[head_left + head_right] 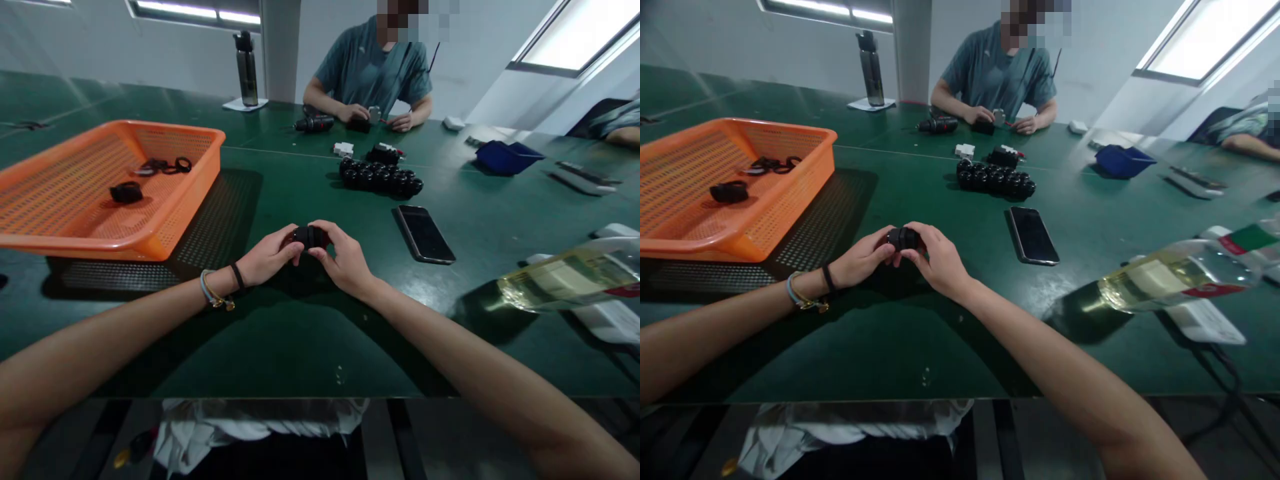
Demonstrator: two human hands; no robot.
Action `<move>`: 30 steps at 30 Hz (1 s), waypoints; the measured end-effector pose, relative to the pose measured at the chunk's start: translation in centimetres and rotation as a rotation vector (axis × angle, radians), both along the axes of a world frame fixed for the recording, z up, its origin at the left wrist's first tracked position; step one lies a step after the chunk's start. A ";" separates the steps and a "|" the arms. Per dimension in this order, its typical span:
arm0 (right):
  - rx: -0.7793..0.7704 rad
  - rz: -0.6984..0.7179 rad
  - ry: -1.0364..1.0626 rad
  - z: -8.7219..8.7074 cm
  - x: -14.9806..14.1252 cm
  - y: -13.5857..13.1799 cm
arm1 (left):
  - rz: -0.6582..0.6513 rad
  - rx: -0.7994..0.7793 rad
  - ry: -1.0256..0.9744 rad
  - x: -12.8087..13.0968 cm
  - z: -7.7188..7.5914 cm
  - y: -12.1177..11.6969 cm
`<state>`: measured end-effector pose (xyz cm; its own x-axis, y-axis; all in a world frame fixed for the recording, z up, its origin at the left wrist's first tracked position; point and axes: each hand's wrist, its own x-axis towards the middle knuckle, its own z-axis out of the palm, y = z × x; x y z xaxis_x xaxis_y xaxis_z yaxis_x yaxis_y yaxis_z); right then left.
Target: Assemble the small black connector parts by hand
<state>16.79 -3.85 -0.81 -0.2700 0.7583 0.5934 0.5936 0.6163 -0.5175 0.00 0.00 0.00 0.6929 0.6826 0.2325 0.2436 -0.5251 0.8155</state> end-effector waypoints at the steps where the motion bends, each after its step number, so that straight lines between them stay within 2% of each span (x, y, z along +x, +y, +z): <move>1: 0.001 0.001 -0.003 0.0 0.0 0.0 | -0.002 0.001 -0.005 0.0 0.0 0.0; 7: -0.035 -0.003 0.065 -0.2 -0.2 -0.1 | 0.057 0.026 -0.011 0.2 0.3 -0.8; 15: -0.199 -0.048 0.214 0.4 -1.3 -1.4 | 0.141 0.287 0.035 0.0 0.5 -1.1; 23: -0.404 -0.027 0.366 0.1 -1.8 -1.7 | 0.144 0.418 0.113 -0.3 0.2 -0.6; 26: -0.439 -0.008 0.379 0.0 -1.8 -1.5 | 0.136 0.409 0.147 -0.3 0.2 -0.2; 30: -0.380 -0.072 0.285 0.2 -1.5 -1.1 | 0.090 0.270 0.164 -0.3 0.3 0.3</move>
